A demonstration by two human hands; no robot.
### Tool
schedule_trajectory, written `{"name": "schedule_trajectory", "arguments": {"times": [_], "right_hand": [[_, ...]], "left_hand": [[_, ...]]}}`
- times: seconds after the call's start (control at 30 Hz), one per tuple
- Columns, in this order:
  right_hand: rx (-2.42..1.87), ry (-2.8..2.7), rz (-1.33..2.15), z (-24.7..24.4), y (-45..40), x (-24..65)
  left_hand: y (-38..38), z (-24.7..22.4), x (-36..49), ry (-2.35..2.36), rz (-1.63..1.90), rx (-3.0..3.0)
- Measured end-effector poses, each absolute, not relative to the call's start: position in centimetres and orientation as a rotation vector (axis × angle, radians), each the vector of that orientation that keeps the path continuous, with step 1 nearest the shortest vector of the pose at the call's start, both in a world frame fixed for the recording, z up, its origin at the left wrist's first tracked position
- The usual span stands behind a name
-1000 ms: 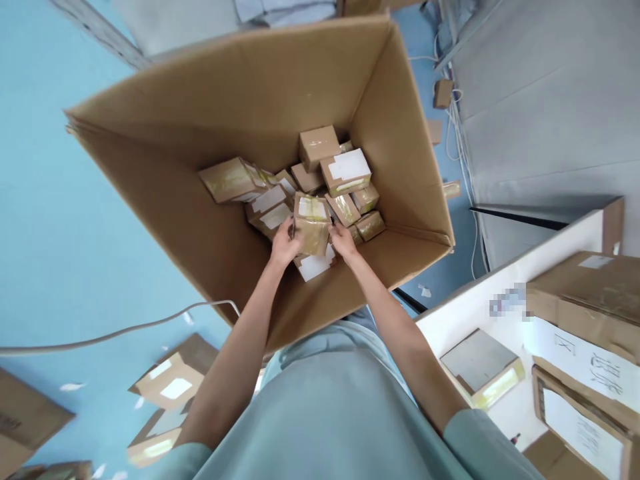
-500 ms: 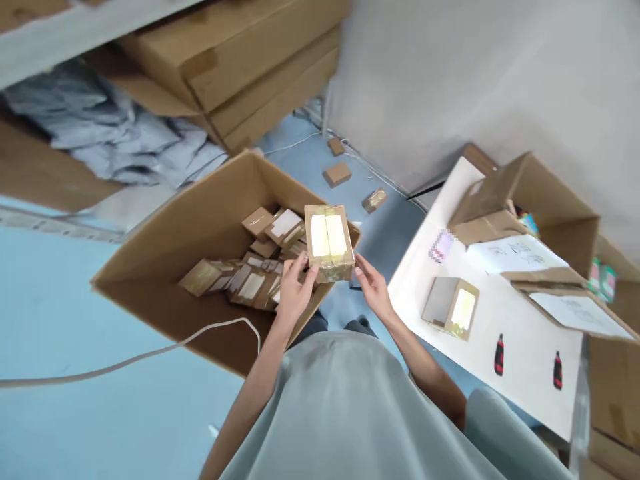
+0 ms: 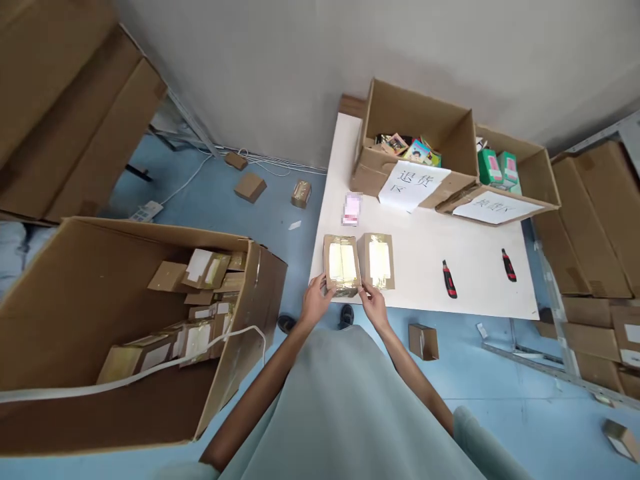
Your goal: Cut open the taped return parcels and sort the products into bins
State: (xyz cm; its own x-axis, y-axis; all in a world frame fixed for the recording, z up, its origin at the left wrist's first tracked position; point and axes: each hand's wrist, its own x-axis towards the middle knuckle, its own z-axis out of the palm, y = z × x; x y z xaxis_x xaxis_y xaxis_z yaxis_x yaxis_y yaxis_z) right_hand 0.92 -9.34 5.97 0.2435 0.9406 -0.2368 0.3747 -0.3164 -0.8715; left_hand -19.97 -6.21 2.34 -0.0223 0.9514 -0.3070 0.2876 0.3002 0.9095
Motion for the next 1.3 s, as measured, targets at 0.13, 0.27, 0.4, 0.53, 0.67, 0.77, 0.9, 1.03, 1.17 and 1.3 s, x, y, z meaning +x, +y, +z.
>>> {"name": "schedule_trajectory", "arguments": {"times": [0.13, 0.27, 0.4, 0.53, 0.67, 0.77, 0.9, 1.03, 1.17, 1.3], "right_hand": [[-1.817, -1.131, 1.071, 3.6, -11.2, 6.2], [-1.842, -1.113, 1.020, 2.8, -10.8, 11.0], [-1.859, -1.153, 0.932, 3.8, -9.9, 15.2], [-1.885, -1.239, 0.736, 5.3, -9.6, 16.5], [-1.783, -1.324, 0.834, 6.0, -8.9, 13.9], [-1.701, -1.445, 0.993, 5.9, -8.0, 9.9], [-1.607, -1.651, 1.173, 5.5, -7.0, 2.4], [-1.521, -1.850, 1.344, 4.8, -6.6, -6.7], [-1.395, -2.074, 1.470, 3.8, -6.6, -16.3], [-1.257, -2.297, 1.535, 3.2, -6.9, -24.8]], "left_hand": [[-6.1, 0.8, -14.4, 1.540, 0.701, 1.188], [-3.9, 0.1, -8.5, 1.472, 0.720, 1.233], [-1.1, 0.5, -3.0, 1.364, 0.716, 1.310], [-0.6, 1.4, -0.9, 1.269, 0.694, 1.378], [-2.1, 1.5, -3.8, 1.307, 0.730, 1.315], [-3.8, 0.8, -8.7, 1.401, 0.831, 1.175], [-7.2, -0.7, -17.9, 1.558, 0.983, 0.934], [-12.2, -2.0, -28.3, 1.700, 1.129, 0.721], [-17.9, -2.9, -37.7, 1.857, 1.241, 0.485], [-23.3, -3.7, -44.9, 1.990, 1.258, 0.265]]}}
